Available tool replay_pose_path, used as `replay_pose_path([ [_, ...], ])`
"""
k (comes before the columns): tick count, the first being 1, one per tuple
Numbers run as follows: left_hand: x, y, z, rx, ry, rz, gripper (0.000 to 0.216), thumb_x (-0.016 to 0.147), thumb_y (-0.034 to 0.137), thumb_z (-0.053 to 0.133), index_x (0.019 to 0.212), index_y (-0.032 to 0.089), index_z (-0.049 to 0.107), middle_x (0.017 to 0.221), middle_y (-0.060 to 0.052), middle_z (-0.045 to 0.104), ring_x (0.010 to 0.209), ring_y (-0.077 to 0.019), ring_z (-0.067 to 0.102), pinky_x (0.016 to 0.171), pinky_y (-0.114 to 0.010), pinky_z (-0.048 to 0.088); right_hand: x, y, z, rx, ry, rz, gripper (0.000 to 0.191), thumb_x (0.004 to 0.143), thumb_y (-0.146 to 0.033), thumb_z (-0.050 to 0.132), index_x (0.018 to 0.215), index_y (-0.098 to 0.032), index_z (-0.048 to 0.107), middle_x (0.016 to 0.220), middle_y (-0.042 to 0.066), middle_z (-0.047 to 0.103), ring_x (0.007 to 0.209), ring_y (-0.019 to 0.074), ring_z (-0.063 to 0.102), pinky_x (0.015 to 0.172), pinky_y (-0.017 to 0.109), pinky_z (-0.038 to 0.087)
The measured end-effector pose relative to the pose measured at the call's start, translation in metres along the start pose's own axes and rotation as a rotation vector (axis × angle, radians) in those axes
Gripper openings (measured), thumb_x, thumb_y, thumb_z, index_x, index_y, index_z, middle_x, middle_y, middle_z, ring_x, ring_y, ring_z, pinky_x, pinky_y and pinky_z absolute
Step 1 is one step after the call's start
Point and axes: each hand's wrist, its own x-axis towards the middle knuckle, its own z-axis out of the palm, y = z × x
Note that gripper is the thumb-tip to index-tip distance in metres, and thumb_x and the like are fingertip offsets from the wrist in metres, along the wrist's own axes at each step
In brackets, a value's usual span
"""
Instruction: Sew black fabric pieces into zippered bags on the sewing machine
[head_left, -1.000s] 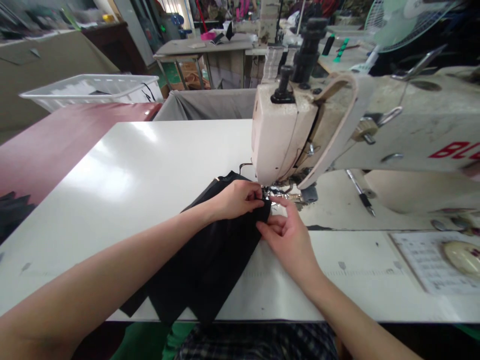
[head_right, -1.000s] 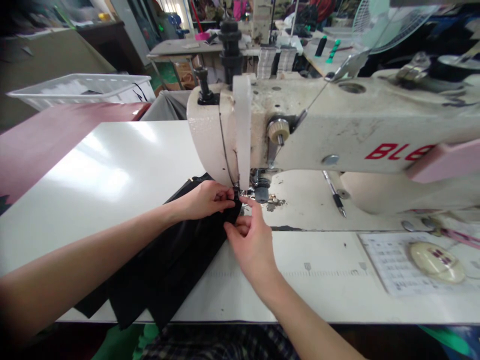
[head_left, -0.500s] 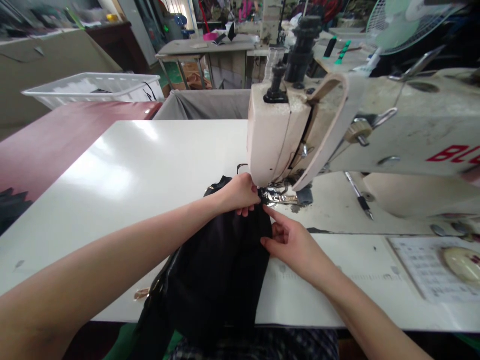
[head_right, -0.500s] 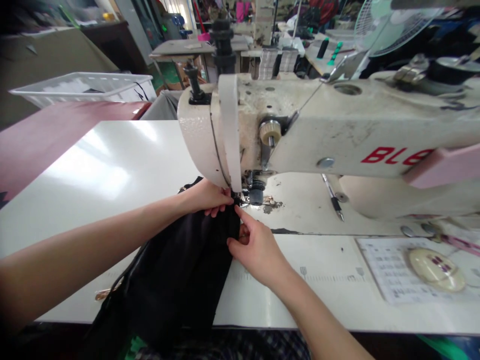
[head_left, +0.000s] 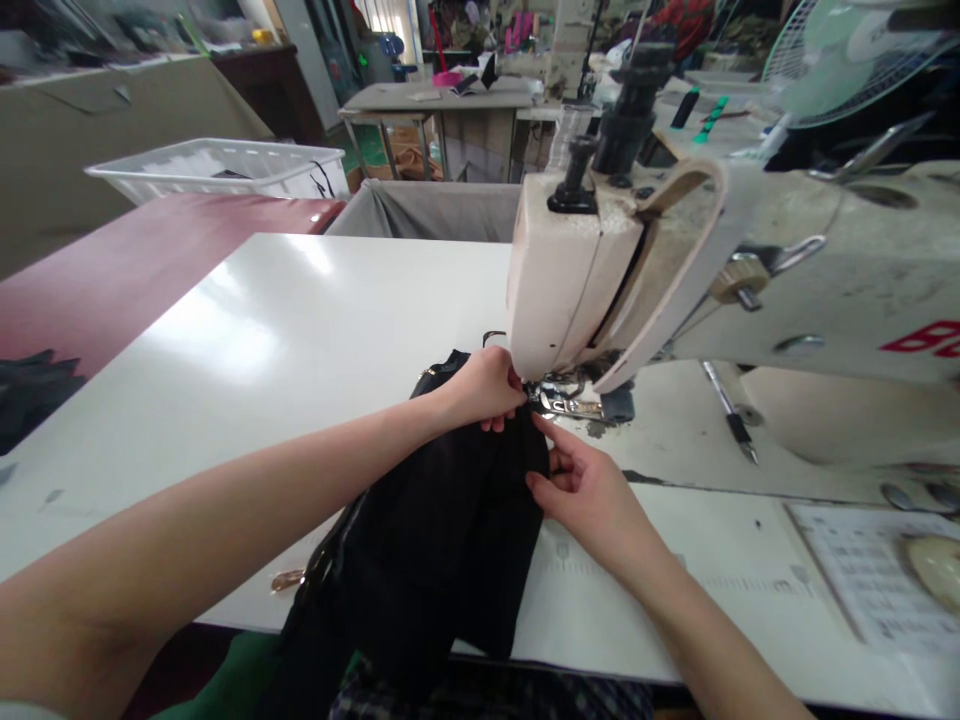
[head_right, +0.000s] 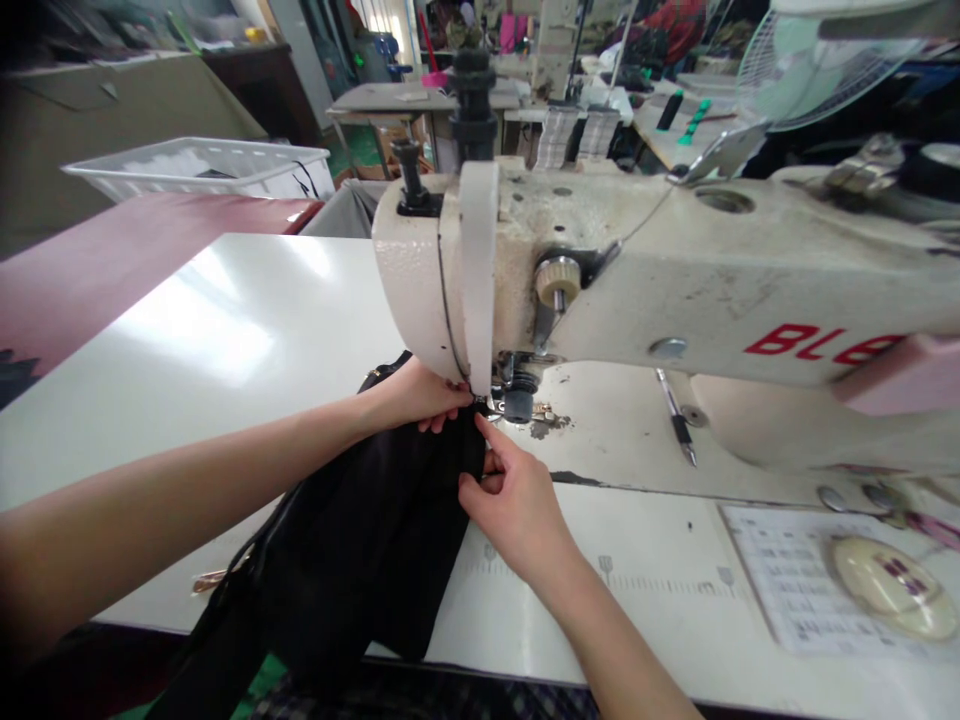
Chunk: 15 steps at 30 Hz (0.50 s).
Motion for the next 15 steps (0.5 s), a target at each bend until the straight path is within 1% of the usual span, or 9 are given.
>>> replay_pose_path([
  [3, -0.008, -0.002, -0.002, 0.02, 0.094, 0.025, 0.005, 0.075, 0.01, 0.054, 0.077, 0.012, 0.058, 0.052, 0.001, 0.059, 0.037, -0.0119, 0.055, 0.036, -0.021, 0.047, -0.006, 0.003, 0.001, -0.061, 0.028, -0.063, 0.073, 0.071, -0.027, 0.06, 0.141, -0.014, 0.04, 0.071, -0.004, 0.053, 0.05, 0.0096, 0.05, 0.052, 0.024, 0.041],
  [4, -0.016, -0.003, -0.002, 0.032, 0.138, 0.031, 0.01, 0.077, 0.01, 0.054, 0.085, 0.011, 0.058, 0.06, -0.001, 0.063, 0.045, -0.0138, 0.06, 0.043, -0.024, 0.052, -0.011, 0.006, 0.001, -0.076, 0.042, -0.091, 0.074, 0.073, -0.027, 0.06, 0.142, -0.015, 0.037, 0.072, -0.004, 0.054, 0.052, 0.0102, 0.051, 0.054, 0.025, 0.043],
  [6, -0.042, -0.007, 0.0, 0.078, 0.241, 0.107, 0.022, 0.08, 0.009, 0.052, 0.101, 0.012, 0.057, 0.085, -0.008, 0.068, 0.074, -0.0183, 0.068, 0.07, -0.033, 0.059, -0.026, 0.013, 0.003, -0.048, 0.054, -0.132, 0.077, 0.077, -0.028, 0.061, 0.146, -0.018, 0.028, 0.076, -0.002, 0.056, 0.059, 0.0124, 0.055, 0.06, 0.026, 0.047],
  [7, -0.058, -0.011, 0.002, 0.103, 0.292, 0.164, 0.028, 0.081, 0.008, 0.052, 0.108, 0.013, 0.055, 0.103, -0.01, 0.066, 0.094, -0.0197, 0.066, 0.087, -0.036, 0.056, -0.034, 0.016, 0.006, 0.002, 0.046, -0.128, 0.078, 0.079, -0.029, 0.06, 0.147, -0.02, 0.024, 0.081, -0.001, 0.059, 0.064, 0.0136, 0.058, 0.063, 0.028, 0.049],
  [8, -0.075, -0.016, 0.005, 0.154, 0.327, 0.302, 0.035, 0.082, 0.011, 0.055, 0.116, 0.015, 0.052, 0.118, -0.011, 0.06, 0.111, -0.0217, 0.059, 0.099, -0.039, 0.05, -0.043, 0.019, 0.009, 0.079, 0.015, -0.106, 0.076, 0.083, -0.03, 0.058, 0.148, -0.02, 0.02, 0.086, 0.002, 0.061, 0.069, 0.015, 0.06, 0.066, 0.029, 0.051],
  [9, -0.092, -0.021, 0.007, 0.19, 0.311, 0.392, 0.043, 0.083, 0.016, 0.058, 0.125, 0.017, 0.047, 0.128, -0.012, 0.054, 0.122, -0.0234, 0.052, 0.106, -0.042, 0.044, -0.051, 0.021, 0.013, 0.159, -0.017, -0.066, 0.073, 0.086, -0.032, 0.055, 0.148, -0.021, 0.018, 0.093, 0.005, 0.063, 0.073, 0.0163, 0.062, 0.067, 0.03, 0.052],
  [10, -0.108, -0.026, 0.01, 0.205, 0.31, 0.408, 0.052, 0.084, 0.022, 0.061, 0.132, 0.019, 0.04, 0.133, -0.012, 0.05, 0.127, -0.0245, 0.047, 0.108, -0.044, 0.042, -0.058, 0.021, 0.019, 0.228, -0.056, -0.028, 0.069, 0.088, -0.034, 0.052, 0.148, -0.021, 0.019, 0.099, 0.007, 0.064, 0.077, 0.0179, 0.063, 0.069, 0.032, 0.054],
  [13, -0.143, -0.037, 0.016, 0.207, 0.299, 0.28, 0.072, 0.086, 0.038, 0.061, 0.144, 0.02, 0.023, 0.144, -0.015, 0.039, 0.135, -0.0277, 0.038, 0.111, -0.051, 0.037, -0.072, 0.015, 0.036, 0.296, -0.137, 0.013, 0.051, 0.089, -0.035, 0.052, 0.137, -0.019, 0.043, 0.109, 0.011, 0.065, 0.093, 0.0227, 0.064, 0.083, 0.037, 0.053],
  [15, -0.157, -0.039, 0.023, 0.215, 0.218, 0.269, 0.092, 0.077, 0.052, 0.068, 0.147, 0.02, 0.017, 0.149, -0.017, 0.029, 0.138, -0.0318, 0.031, 0.112, -0.053, 0.036, -0.077, 0.011, 0.045, 0.265, -0.136, -0.026, 0.038, 0.089, -0.035, 0.054, 0.123, -0.019, 0.057, 0.112, 0.009, 0.065, 0.104, 0.024, 0.061, 0.097, 0.039, 0.047],
])
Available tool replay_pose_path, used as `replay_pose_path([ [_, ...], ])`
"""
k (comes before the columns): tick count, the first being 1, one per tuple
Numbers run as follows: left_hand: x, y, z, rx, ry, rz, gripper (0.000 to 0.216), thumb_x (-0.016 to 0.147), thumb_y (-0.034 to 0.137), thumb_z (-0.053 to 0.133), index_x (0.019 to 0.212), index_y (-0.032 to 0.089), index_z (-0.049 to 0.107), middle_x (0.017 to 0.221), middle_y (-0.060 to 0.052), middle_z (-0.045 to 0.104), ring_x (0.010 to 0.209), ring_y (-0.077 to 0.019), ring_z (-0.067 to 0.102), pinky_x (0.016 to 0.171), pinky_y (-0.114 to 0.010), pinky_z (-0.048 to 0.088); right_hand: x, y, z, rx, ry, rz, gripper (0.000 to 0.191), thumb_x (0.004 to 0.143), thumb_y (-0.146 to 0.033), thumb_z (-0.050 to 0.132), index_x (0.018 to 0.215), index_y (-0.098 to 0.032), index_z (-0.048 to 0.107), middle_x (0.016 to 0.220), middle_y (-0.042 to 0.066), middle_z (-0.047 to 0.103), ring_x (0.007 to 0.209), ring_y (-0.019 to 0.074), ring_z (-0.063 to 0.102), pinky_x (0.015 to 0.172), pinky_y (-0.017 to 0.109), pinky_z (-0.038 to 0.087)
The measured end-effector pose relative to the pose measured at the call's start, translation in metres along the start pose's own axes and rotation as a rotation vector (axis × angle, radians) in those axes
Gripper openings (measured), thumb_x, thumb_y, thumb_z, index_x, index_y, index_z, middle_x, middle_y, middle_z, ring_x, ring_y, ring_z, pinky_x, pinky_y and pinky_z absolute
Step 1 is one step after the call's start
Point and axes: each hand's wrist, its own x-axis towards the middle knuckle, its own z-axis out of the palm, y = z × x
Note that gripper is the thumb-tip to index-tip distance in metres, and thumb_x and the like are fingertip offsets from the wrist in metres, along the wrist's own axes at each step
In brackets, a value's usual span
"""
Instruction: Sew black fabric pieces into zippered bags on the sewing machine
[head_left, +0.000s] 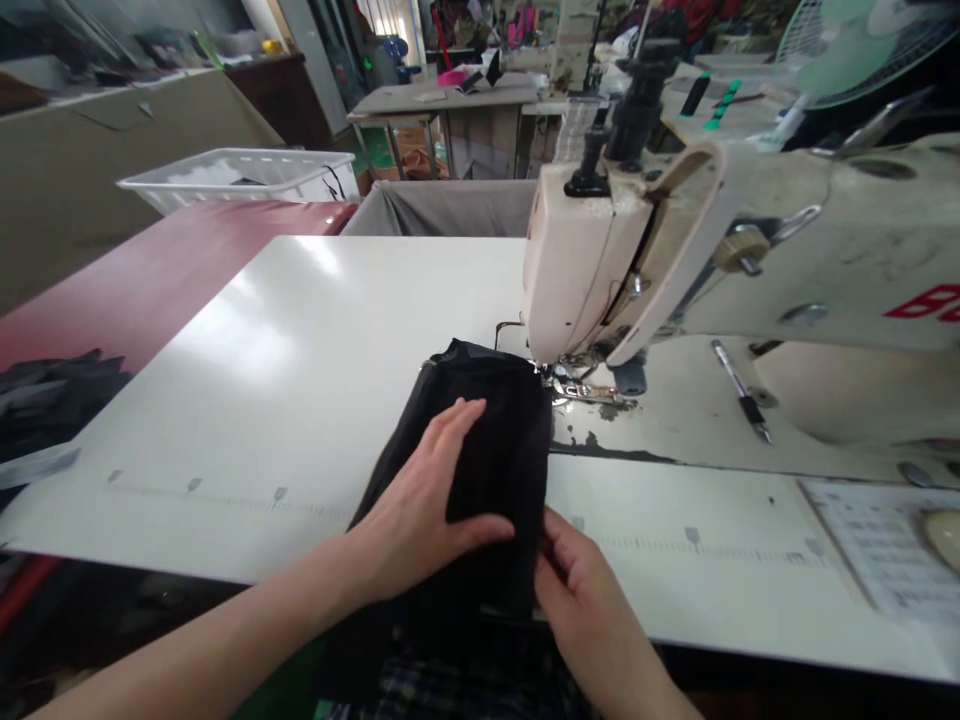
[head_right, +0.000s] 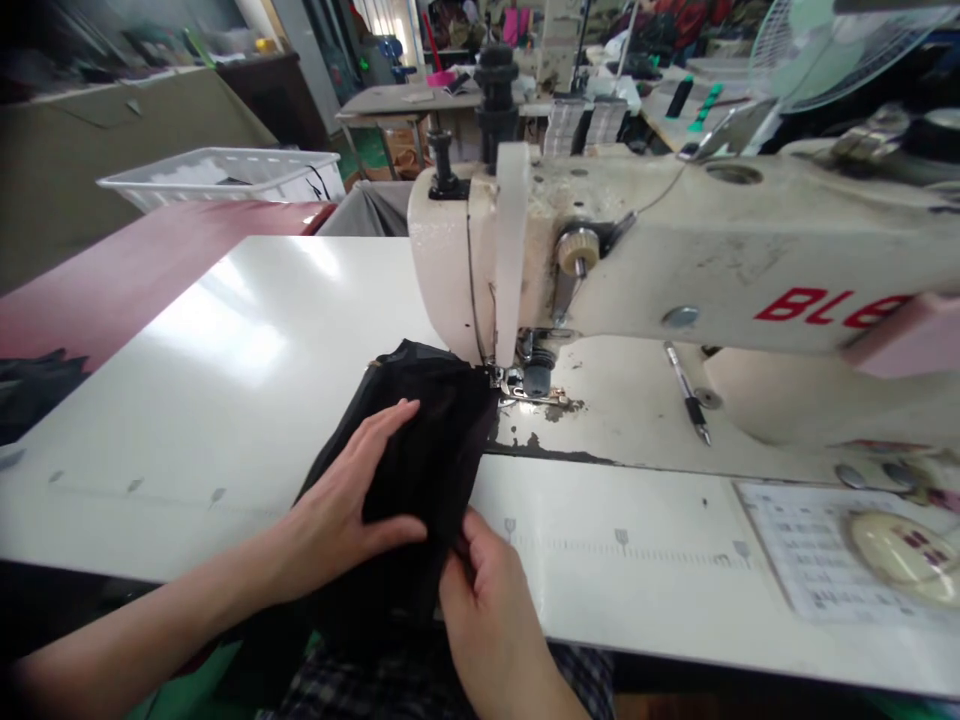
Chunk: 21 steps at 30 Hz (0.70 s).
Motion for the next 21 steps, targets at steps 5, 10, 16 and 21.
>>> replay_pose_path([
  [5, -0.029, 0.008, 0.015, -0.006, -0.077, 0.12, 0.099, 0.065, 0.048, 0.081, 0.145, 0.025, 0.028, 0.138, -0.013, 0.043, 0.125, -0.0301, 0.045, 0.105, -0.048, 0.044, -0.015, 0.014, 0.009, 0.213, 0.17, 0.135, 0.047, 0.086, -0.056, 0.055, 0.116, -0.02, 0.063, 0.115, 0.009, 0.065, 0.107, 0.0273, 0.06, 0.092, 0.04, 0.051],
  [10, -0.035, 0.007, 0.012, -0.13, 0.015, 0.098, 0.05, 0.08, 0.032, 0.072, 0.124, 0.019, 0.053, 0.116, -0.009, 0.058, 0.107, -0.0191, 0.057, 0.094, -0.032, 0.052, -0.025, 0.015, 0.014, 0.505, 0.367, 0.318, 0.058, 0.067, -0.055, 0.077, 0.11, -0.019, 0.064, 0.118, 0.01, 0.062, 0.109, 0.03, 0.057, 0.083, 0.041, 0.056],
  [16, -0.035, 0.022, 0.017, -0.12, 0.154, 0.2, 0.022, 0.08, 0.008, 0.06, 0.1, 0.015, 0.063, 0.105, -0.008, 0.06, 0.1, -0.0177, 0.056, 0.089, -0.031, 0.05, -0.028, 0.002, 0.025, 0.66, 0.308, 0.224, 0.037, 0.068, -0.042, 0.079, 0.092, -0.016, 0.071, 0.098, 0.007, 0.068, 0.092, 0.0243, 0.062, 0.079, 0.039, 0.056],
  [21, -0.038, 0.027, 0.031, -0.065, 0.254, 0.277, 0.027, 0.083, 0.006, 0.055, 0.105, 0.017, 0.066, 0.101, -0.007, 0.062, 0.098, -0.0196, 0.055, 0.092, -0.041, 0.046, -0.035, 0.007, 0.032, 0.699, 0.177, 0.18, 0.032, 0.068, -0.021, 0.075, 0.1, -0.022, 0.071, 0.098, 0.002, 0.069, 0.092, 0.0196, 0.062, 0.084, 0.031, 0.053],
])
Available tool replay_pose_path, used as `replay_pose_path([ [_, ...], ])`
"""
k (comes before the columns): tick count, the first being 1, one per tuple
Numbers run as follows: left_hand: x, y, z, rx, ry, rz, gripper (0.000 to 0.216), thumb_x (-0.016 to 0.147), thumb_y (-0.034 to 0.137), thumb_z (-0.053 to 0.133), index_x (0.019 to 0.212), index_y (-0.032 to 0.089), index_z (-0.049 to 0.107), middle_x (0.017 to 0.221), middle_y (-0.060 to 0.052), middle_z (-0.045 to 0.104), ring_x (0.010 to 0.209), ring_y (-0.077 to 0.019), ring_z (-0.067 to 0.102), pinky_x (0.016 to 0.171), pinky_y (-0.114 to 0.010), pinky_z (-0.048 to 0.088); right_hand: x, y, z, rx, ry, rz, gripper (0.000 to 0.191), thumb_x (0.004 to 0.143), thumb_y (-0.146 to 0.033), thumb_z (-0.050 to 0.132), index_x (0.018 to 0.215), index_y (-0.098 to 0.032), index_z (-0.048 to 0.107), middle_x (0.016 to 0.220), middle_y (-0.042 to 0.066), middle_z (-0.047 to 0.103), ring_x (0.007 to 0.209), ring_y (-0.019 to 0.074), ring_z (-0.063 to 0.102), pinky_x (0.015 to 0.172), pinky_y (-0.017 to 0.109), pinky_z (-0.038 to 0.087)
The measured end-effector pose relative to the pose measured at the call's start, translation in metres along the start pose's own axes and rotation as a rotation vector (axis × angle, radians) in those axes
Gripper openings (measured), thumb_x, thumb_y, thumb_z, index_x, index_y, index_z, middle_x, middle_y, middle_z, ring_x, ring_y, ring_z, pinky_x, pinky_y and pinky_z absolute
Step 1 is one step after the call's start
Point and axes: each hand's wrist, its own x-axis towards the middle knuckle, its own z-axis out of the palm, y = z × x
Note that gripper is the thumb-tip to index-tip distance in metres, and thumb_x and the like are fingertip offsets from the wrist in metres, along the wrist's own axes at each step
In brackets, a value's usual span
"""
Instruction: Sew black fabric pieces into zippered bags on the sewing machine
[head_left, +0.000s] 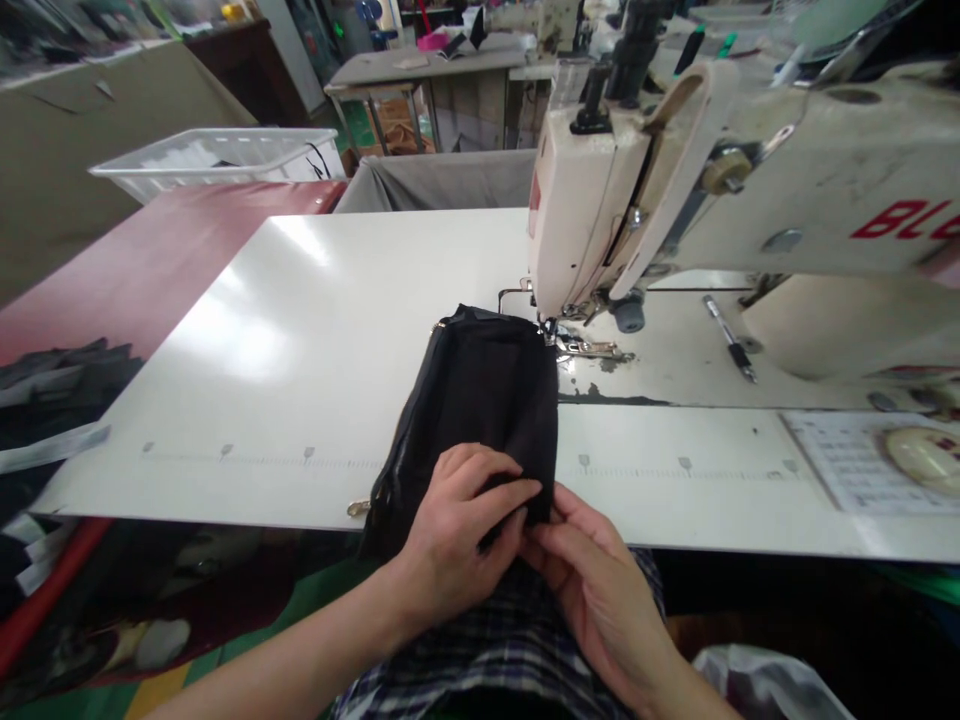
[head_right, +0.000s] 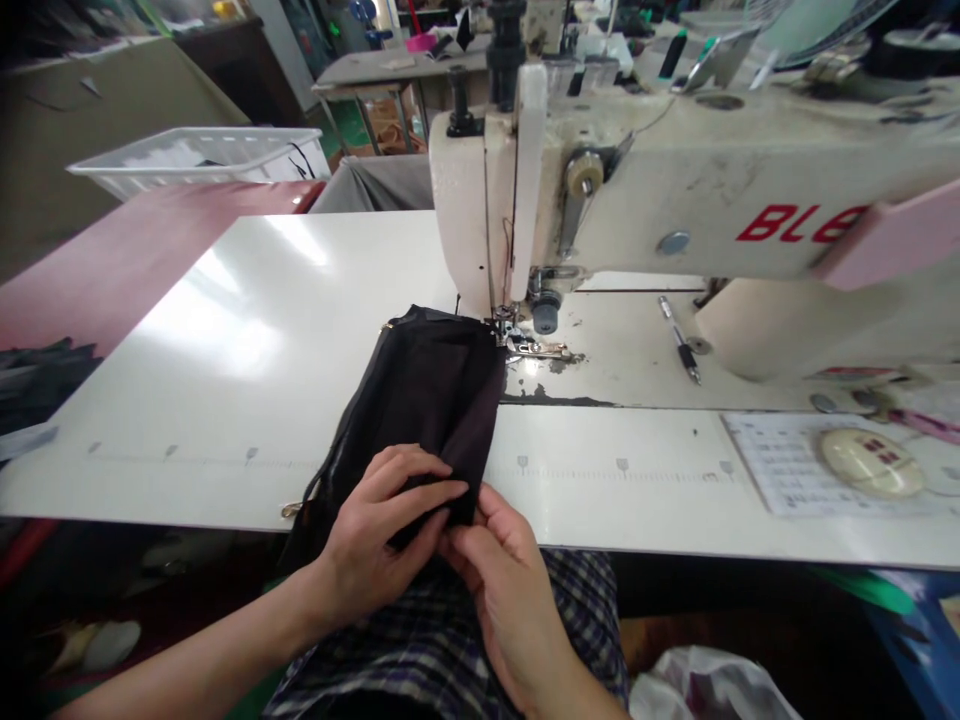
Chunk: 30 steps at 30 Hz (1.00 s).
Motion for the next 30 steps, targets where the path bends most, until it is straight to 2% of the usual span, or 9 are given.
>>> replay_pose_path([
  [2, 0.001, -0.001, 0.001, 0.008, 0.028, 0.035, 0.024, 0.087, 0.007, 0.052, 0.103, 0.017, 0.067, 0.097, -0.007, 0.063, 0.095, -0.0184, 0.056, 0.091, -0.04, 0.046, 0.0, 0.003, 0.001, 0.017, -0.017, -0.033, 0.031, 0.07, -0.021, 0.075, 0.101, -0.023, 0.071, 0.096, 0.001, 0.069, 0.087, 0.0176, 0.063, 0.083, 0.03, 0.053],
  [5, 0.005, -0.005, -0.004, 0.067, 0.022, 0.191, 0.019, 0.09, 0.009, 0.051, 0.102, 0.012, 0.065, 0.09, -0.007, 0.065, 0.088, -0.017, 0.056, 0.081, -0.033, 0.049, 0.002, 0.007, 0.003, 0.003, -0.012, -0.056, 0.026, 0.074, -0.032, 0.076, 0.098, -0.022, 0.072, 0.093, 0.002, 0.07, 0.085, 0.017, 0.064, 0.081, 0.029, 0.054],
  [8, 0.01, -0.007, -0.014, 0.149, -0.078, 0.355, 0.014, 0.092, 0.011, 0.052, 0.102, 0.01, 0.062, 0.085, -0.006, 0.067, 0.082, -0.0155, 0.058, 0.076, -0.03, 0.05, 0.001, 0.008, 0.001, -0.024, -0.019, -0.034, 0.027, 0.077, -0.041, 0.075, 0.095, -0.021, 0.073, 0.093, 0.003, 0.071, 0.088, 0.0187, 0.065, 0.082, 0.031, 0.054],
  [10, 0.013, -0.007, -0.02, 0.156, -0.143, 0.42, 0.014, 0.093, 0.011, 0.05, 0.101, 0.009, 0.061, 0.084, -0.006, 0.068, 0.08, -0.0149, 0.06, 0.075, -0.029, 0.052, -0.001, 0.008, -0.001, -0.049, -0.02, -0.008, 0.026, 0.077, -0.04, 0.075, 0.094, -0.02, 0.073, 0.092, 0.004, 0.071, 0.089, 0.0197, 0.065, 0.085, 0.034, 0.054],
  [13, 0.016, -0.004, -0.026, 0.166, -0.176, 0.496, 0.017, 0.092, 0.007, 0.046, 0.098, 0.008, 0.062, 0.082, -0.007, 0.069, 0.079, -0.0151, 0.062, 0.074, -0.03, 0.053, -0.005, 0.007, -0.005, -0.082, -0.019, 0.02, 0.025, 0.077, -0.038, 0.075, 0.094, -0.021, 0.074, 0.088, 0.003, 0.072, 0.087, 0.0204, 0.066, 0.086, 0.036, 0.053],
  [19, 0.014, -0.001, -0.026, 0.157, -0.153, 0.512, 0.022, 0.093, 0.007, 0.043, 0.099, 0.006, 0.063, 0.084, -0.008, 0.07, 0.08, -0.0164, 0.063, 0.076, -0.032, 0.053, -0.007, 0.006, -0.011, -0.101, -0.031, 0.041, 0.021, 0.078, -0.036, 0.075, 0.091, -0.019, 0.075, 0.086, 0.003, 0.072, 0.088, 0.0206, 0.065, 0.087, 0.035, 0.052],
  [26, 0.011, -0.003, -0.022, 0.159, -0.169, 0.485, 0.022, 0.095, 0.008, 0.042, 0.1, 0.006, 0.063, 0.083, -0.008, 0.069, 0.079, -0.0163, 0.063, 0.076, -0.031, 0.051, -0.008, 0.007, -0.016, -0.142, -0.065, 0.026, 0.018, 0.081, -0.028, 0.07, 0.097, -0.02, 0.075, 0.09, 0.001, 0.072, 0.095, 0.0209, 0.064, 0.09, 0.035, 0.05],
  [30, 0.005, -0.005, -0.018, 0.161, -0.172, 0.408, 0.013, 0.092, 0.01, 0.051, 0.1, 0.01, 0.061, 0.085, -0.006, 0.068, 0.079, -0.0144, 0.06, 0.078, -0.031, 0.05, -0.009, 0.005, -0.015, -0.068, -0.077, 0.04, 0.012, 0.081, -0.024, 0.066, 0.088, -0.022, 0.076, 0.084, 0.0, 0.072, 0.09, 0.0191, 0.065, 0.089, 0.032, 0.05],
])
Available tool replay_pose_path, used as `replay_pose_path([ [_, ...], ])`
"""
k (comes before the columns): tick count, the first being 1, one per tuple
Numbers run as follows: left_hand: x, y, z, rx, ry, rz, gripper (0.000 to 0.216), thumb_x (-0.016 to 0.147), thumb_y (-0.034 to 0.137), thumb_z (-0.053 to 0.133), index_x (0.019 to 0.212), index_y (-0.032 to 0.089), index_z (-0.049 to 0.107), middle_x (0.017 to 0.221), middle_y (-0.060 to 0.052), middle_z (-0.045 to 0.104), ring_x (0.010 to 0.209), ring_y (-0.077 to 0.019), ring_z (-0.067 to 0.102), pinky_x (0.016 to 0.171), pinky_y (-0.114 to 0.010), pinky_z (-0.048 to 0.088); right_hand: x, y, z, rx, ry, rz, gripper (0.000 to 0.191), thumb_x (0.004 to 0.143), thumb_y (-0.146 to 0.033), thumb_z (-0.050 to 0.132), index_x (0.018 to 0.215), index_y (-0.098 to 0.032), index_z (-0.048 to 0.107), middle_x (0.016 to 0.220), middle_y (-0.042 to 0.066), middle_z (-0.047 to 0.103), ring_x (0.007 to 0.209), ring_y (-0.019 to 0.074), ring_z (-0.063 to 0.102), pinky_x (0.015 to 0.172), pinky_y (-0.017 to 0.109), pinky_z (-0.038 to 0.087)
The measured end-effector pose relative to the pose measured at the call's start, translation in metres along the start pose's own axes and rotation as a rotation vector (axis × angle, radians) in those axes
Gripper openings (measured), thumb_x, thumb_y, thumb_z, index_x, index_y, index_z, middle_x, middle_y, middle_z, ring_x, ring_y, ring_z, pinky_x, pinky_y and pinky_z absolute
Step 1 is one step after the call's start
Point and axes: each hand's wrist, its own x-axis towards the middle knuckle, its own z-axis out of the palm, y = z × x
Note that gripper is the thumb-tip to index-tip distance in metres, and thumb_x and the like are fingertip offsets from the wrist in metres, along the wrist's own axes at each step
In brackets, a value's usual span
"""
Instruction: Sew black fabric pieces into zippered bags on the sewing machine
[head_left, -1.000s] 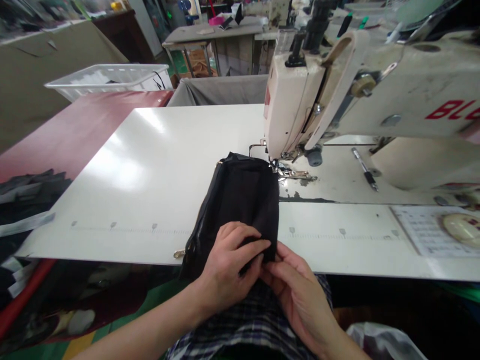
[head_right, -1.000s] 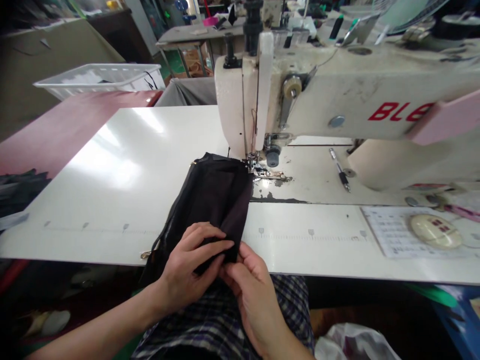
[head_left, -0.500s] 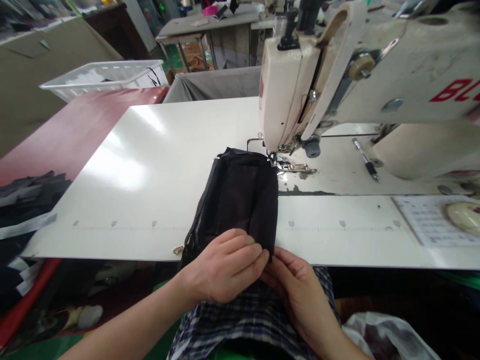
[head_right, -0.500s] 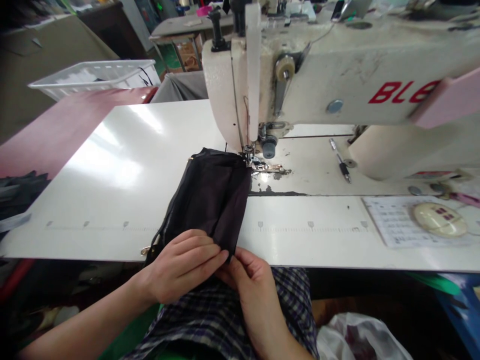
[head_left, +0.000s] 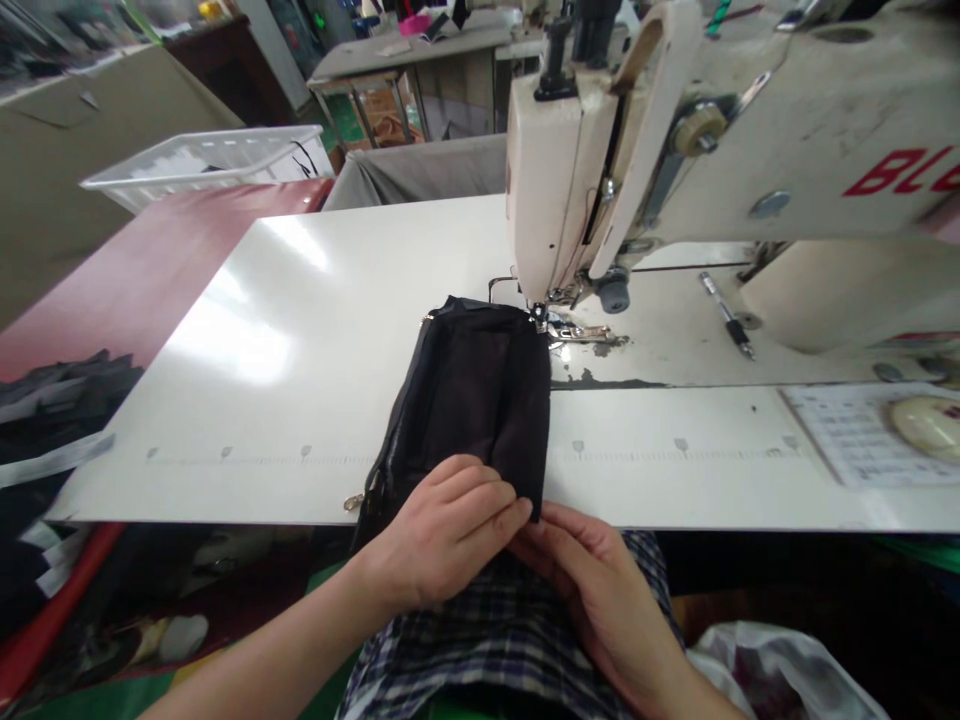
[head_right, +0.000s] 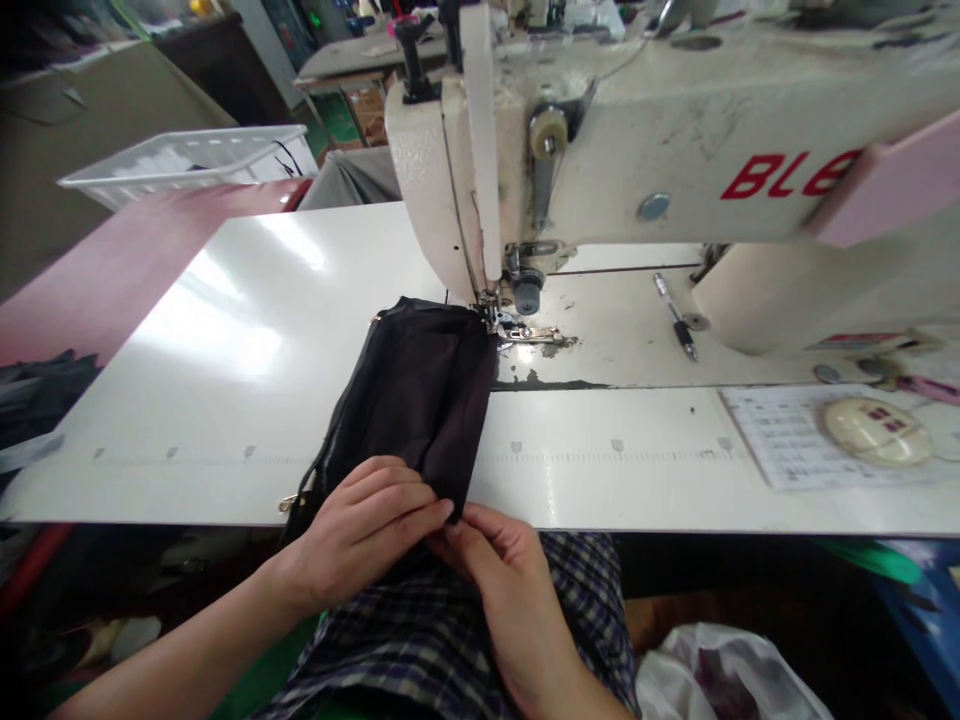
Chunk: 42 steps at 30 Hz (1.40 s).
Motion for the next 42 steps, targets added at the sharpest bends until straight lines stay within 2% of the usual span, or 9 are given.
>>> replay_pose_path([
  [6, -0.002, 0.0, 0.001, 0.015, 0.004, -0.018, 0.013, 0.091, 0.009, 0.054, 0.101, 0.012, 0.062, 0.087, -0.004, 0.067, 0.083, -0.0147, 0.059, 0.082, -0.031, 0.05, 0.0, -0.004, 0.001, 0.12, -0.045, 0.003, 0.038, 0.065, -0.007, 0.053, 0.092, -0.02, 0.076, 0.097, 0.002, 0.073, 0.1, 0.0216, 0.063, 0.101, 0.036, 0.044],
  [12, 0.002, -0.003, 0.004, 0.006, 0.033, -0.028, 0.015, 0.091, 0.009, 0.051, 0.1, 0.012, 0.062, 0.085, -0.006, 0.066, 0.081, -0.0156, 0.058, 0.078, -0.03, 0.051, -0.005, -0.004, -0.003, -0.15, 0.006, 0.0, 0.026, 0.072, -0.02, 0.063, 0.096, -0.019, 0.073, 0.09, 0.005, 0.073, 0.088, 0.022, 0.068, 0.091, 0.039, 0.052],
  [14, 0.0, -0.002, 0.005, 0.003, 0.025, -0.017, 0.015, 0.091, 0.01, 0.05, 0.1, 0.011, 0.061, 0.085, -0.007, 0.065, 0.081, -0.0163, 0.058, 0.076, -0.03, 0.05, -0.005, -0.004, -0.011, -0.476, 0.109, -0.196, 0.022, 0.079, -0.026, 0.064, 0.099, -0.019, 0.071, 0.085, 0.007, 0.072, 0.077, 0.0216, 0.068, 0.074, 0.036, 0.058],
  [17, -0.002, 0.0, 0.005, -0.033, 0.03, 0.022, 0.013, 0.091, 0.009, 0.048, 0.098, 0.011, 0.059, 0.085, -0.008, 0.065, 0.082, -0.0174, 0.058, 0.076, -0.032, 0.049, 0.002, -0.01, -0.025, -1.072, 0.238, -0.83, 0.019, 0.082, -0.02, 0.065, 0.101, -0.023, 0.069, 0.095, 0.008, 0.071, 0.086, 0.0226, 0.067, 0.074, 0.036, 0.058],
  [19, 0.002, 0.0, 0.002, -0.097, -0.01, -0.018, 0.011, 0.093, 0.009, 0.045, 0.093, 0.013, 0.056, 0.083, -0.006, 0.064, 0.078, -0.0157, 0.056, 0.074, -0.03, 0.047, 0.011, -0.018, -0.033, -1.348, 0.098, -1.156, 0.023, 0.084, -0.012, 0.062, 0.103, -0.023, 0.068, 0.103, 0.007, 0.071, 0.101, 0.0236, 0.064, 0.088, 0.039, 0.055],
  [21, 0.012, -0.004, -0.004, -0.131, -0.144, -0.142, 0.012, 0.096, 0.015, 0.044, 0.09, 0.015, 0.054, 0.08, -0.003, 0.062, 0.074, -0.0141, 0.055, 0.072, -0.028, 0.046, 0.021, -0.028, -0.037, -1.473, -0.111, -1.261, 0.023, 0.087, -0.009, 0.058, 0.105, -0.022, 0.066, 0.098, 0.006, 0.072, 0.102, 0.0218, 0.064, 0.091, 0.038, 0.055],
  [25, 0.043, -0.033, -0.01, 0.082, -0.39, -0.133, 0.036, 0.09, 0.039, 0.058, 0.118, 0.017, 0.053, 0.105, -0.008, 0.062, 0.1, -0.0219, 0.056, 0.09, -0.036, 0.043, 0.031, -0.047, -0.039, -1.58, -0.318, -1.236, 0.022, 0.092, -0.011, 0.05, 0.105, -0.018, 0.066, 0.089, 0.007, 0.072, 0.09, 0.0192, 0.068, 0.084, 0.032, 0.059],
  [31, 0.066, -0.084, -0.003, 0.2, -0.425, -0.021, 0.048, 0.085, 0.042, 0.064, 0.126, 0.019, 0.054, 0.117, -0.011, 0.058, 0.107, -0.0247, 0.055, 0.092, -0.037, 0.043, 0.043, -0.065, -0.039, -1.703, -0.416, -1.233, 0.029, 0.095, -0.01, 0.04, 0.102, -0.013, 0.068, 0.09, 0.011, 0.071, 0.087, 0.0199, 0.067, 0.077, 0.03, 0.06],
  [42, 0.031, -0.076, -0.013, 0.017, -0.48, 0.066, 0.038, 0.094, 0.028, 0.052, 0.13, 0.016, 0.052, 0.137, -0.009, 0.054, 0.137, -0.0195, 0.038, 0.121, -0.041, 0.016, 0.073, -0.094, -0.042, -1.789, -0.44, -1.271, 0.024, 0.092, -0.01, 0.048, 0.104, -0.012, 0.068, 0.095, 0.011, 0.071, 0.093, 0.0225, 0.067, 0.086, 0.038, 0.059],
])
